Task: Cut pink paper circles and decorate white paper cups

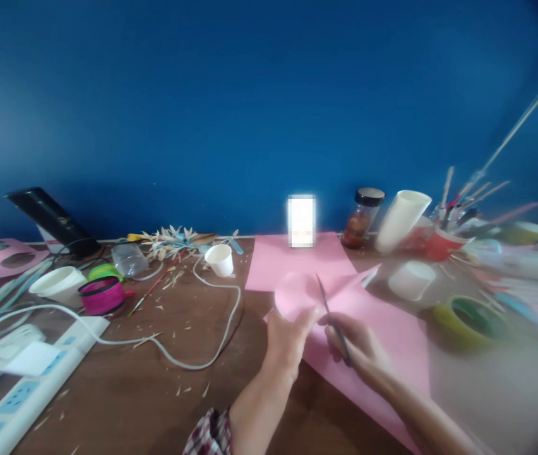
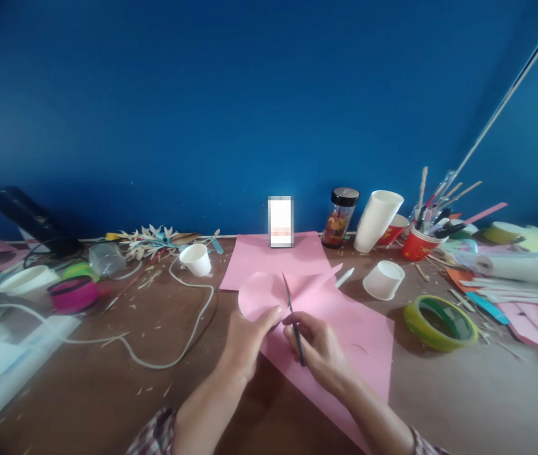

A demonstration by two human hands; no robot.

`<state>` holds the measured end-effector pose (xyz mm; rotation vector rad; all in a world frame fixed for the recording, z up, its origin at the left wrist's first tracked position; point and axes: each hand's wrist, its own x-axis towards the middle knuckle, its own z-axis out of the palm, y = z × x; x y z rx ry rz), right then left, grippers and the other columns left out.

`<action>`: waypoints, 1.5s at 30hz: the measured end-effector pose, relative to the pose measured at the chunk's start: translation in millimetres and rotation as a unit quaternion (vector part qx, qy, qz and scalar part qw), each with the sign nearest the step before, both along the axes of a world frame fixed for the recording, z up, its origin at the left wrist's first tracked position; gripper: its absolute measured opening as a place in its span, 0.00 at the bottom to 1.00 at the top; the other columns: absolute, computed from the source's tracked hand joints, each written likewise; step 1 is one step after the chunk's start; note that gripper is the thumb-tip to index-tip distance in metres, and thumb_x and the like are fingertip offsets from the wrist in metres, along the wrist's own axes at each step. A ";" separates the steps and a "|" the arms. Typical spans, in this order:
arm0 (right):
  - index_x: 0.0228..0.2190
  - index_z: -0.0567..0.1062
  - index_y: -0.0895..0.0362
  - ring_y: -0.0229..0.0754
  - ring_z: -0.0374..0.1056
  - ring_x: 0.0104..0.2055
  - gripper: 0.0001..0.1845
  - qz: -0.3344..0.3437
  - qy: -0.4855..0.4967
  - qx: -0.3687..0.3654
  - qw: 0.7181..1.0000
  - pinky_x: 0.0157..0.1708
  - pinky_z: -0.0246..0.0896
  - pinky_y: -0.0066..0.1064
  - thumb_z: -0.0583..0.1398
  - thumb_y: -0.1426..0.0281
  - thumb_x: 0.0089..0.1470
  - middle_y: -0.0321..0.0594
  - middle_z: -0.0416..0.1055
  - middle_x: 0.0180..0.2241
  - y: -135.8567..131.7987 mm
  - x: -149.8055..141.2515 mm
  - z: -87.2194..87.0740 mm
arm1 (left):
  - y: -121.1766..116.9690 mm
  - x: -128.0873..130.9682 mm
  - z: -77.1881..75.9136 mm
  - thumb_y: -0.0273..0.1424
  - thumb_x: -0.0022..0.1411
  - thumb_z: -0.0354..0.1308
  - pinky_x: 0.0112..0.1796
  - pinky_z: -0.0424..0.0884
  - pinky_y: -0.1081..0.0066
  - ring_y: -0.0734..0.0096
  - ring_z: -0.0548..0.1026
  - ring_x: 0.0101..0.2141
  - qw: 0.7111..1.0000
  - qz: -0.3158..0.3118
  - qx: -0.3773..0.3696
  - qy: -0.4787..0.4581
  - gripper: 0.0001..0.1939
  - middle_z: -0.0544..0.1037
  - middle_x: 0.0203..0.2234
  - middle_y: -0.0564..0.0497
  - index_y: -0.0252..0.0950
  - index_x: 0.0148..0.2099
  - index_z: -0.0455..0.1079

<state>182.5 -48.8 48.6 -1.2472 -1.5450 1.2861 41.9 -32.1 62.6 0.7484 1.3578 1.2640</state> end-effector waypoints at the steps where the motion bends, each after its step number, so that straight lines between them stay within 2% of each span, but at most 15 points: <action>1: 0.39 0.71 0.61 0.34 0.59 0.20 0.21 -0.001 0.000 -0.001 1.000 0.20 0.57 0.27 0.57 0.56 0.55 0.30 0.60 0.18 0.0 0.1 -0.1 | 0.1 -0.2 -0.2 0.32 0.42 0.69 0.34 0.73 0.67 0.57 0.78 0.34 1.000 -0.002 0.002 -0.002 0.19 0.81 0.29 0.42 0.28 0.38 0.76; 11: 0.39 0.71 0.61 0.34 0.58 0.20 0.22 0.006 0.001 -0.021 1.000 0.20 0.57 0.27 0.57 0.54 0.55 0.31 0.61 0.18 1.1 2.3 1.2 | 2.0 -2.5 -3.6 0.32 0.41 0.69 0.34 0.73 0.67 0.57 0.78 0.34 1.000 0.002 0.005 -0.002 0.20 0.81 0.29 0.42 0.28 0.39 0.76; 17: 0.39 0.71 0.62 0.33 0.58 0.20 0.21 0.003 0.012 -0.026 1.000 0.20 0.55 0.26 0.57 0.55 0.55 0.30 0.60 0.18 0.4 2.4 0.2 | 1.8 -4.3 -3.5 0.34 0.42 0.69 0.34 0.73 0.66 0.56 0.78 0.34 1.000 -0.018 0.009 0.003 0.18 0.81 0.28 0.43 0.29 0.36 0.76; 25: 0.39 0.71 0.62 0.33 0.58 0.19 0.21 0.000 0.005 -0.025 1.000 0.20 0.56 0.26 0.57 0.56 0.55 0.30 0.60 0.18 0.9 1.7 1.0 | 3.0 -5.0 -6.5 0.34 0.41 0.70 0.37 0.73 0.65 0.56 0.78 0.34 1.000 -0.005 0.007 0.000 0.23 0.81 0.30 0.42 0.28 0.40 0.76; 31: 0.39 0.71 0.62 0.33 0.58 0.19 0.22 -0.004 -0.005 -0.027 1.000 0.19 0.56 0.26 0.57 0.54 0.55 0.31 0.61 0.18 0.1 2.4 0.4 | 3.3 -4.9 -7.3 0.35 0.40 0.70 0.35 0.73 0.65 0.56 0.78 0.33 1.000 -0.008 0.010 -0.002 0.22 0.81 0.29 0.41 0.27 0.38 0.76; 39: 0.35 0.71 0.61 0.35 0.59 0.19 0.23 -0.031 0.018 -0.013 0.999 0.18 0.56 0.27 0.58 0.52 0.52 0.31 0.60 0.17 -2.4 -4.1 3.9 | 3.3 -1.5 -11.8 0.32 0.41 0.70 0.36 0.74 0.64 0.56 0.78 0.34 1.000 0.001 0.013 -0.001 0.25 0.81 0.32 0.41 0.27 0.44 0.75; 45: 0.36 0.71 0.61 0.35 0.58 0.20 0.22 -0.019 0.019 -0.018 0.999 0.18 0.56 0.27 0.58 0.53 0.53 0.30 0.59 0.17 -0.8 -1.8 4.2 | 3.9 -0.2 -12.6 0.32 0.40 0.71 0.38 0.73 0.63 0.55 0.78 0.36 1.000 0.001 0.013 -0.002 0.27 0.81 0.34 0.40 0.28 0.45 0.74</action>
